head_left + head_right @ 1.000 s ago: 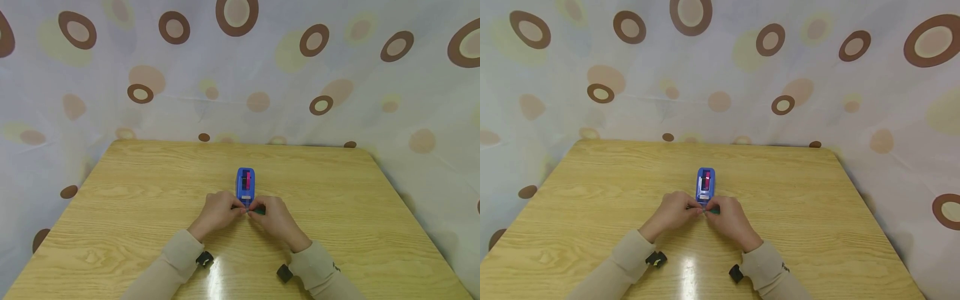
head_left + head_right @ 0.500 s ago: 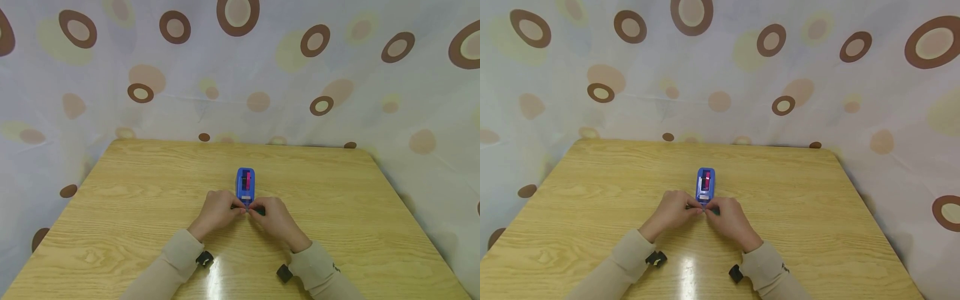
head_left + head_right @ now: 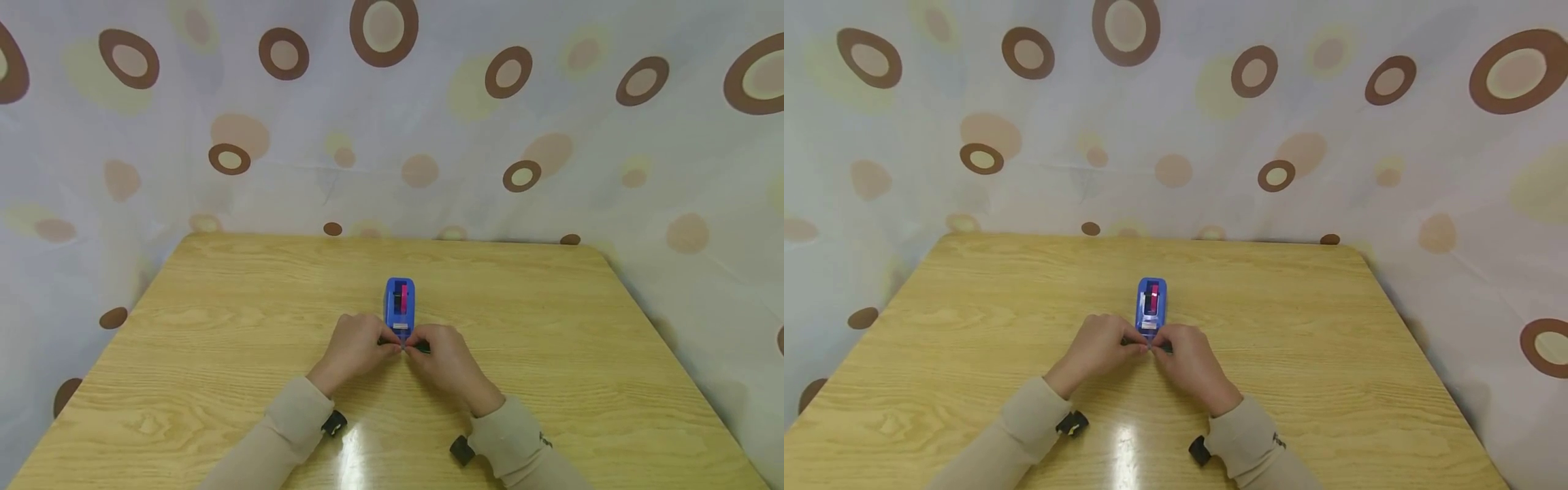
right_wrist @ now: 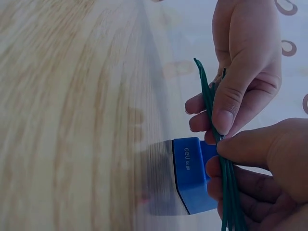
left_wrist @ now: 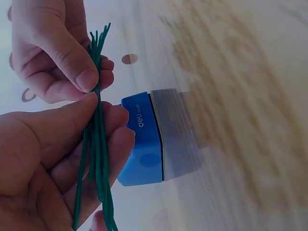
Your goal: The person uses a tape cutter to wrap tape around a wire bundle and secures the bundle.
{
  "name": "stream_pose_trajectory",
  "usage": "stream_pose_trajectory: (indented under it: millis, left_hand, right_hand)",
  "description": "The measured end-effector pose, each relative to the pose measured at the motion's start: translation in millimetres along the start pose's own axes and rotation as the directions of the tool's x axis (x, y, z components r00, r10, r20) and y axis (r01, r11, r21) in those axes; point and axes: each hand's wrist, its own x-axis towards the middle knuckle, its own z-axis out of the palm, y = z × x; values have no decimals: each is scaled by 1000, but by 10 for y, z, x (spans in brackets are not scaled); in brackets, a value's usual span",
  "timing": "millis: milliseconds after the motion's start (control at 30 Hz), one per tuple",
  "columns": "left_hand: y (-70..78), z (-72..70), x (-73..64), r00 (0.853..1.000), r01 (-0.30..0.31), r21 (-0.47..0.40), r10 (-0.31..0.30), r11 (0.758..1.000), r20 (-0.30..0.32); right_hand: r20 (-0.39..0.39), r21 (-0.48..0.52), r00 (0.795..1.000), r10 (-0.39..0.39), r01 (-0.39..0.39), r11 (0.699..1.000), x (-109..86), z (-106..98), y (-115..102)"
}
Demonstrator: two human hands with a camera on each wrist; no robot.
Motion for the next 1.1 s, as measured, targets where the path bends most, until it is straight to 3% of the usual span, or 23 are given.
stream_pose_trajectory:
  millis: [433,633,900,1100]
  left_hand:
    - [-54,4,11,993,52,-116,-39,992,113]
    - [-95,27,24,987,47,-154,-22,987,160]
    - [-93,10,45,985,25,-171,5,985,170]
    - [-112,35,76,992,5,-144,13,990,127]
  right_hand:
    - [-4,-43,1000,-14,14,999,15,52,1]
    - [-16,-52,1000,-5,5,999,10,57,-23]
    - [-33,-63,999,18,-20,998,16,50,-32]
    - [-39,-39,998,54,-56,998,19,47,-29]
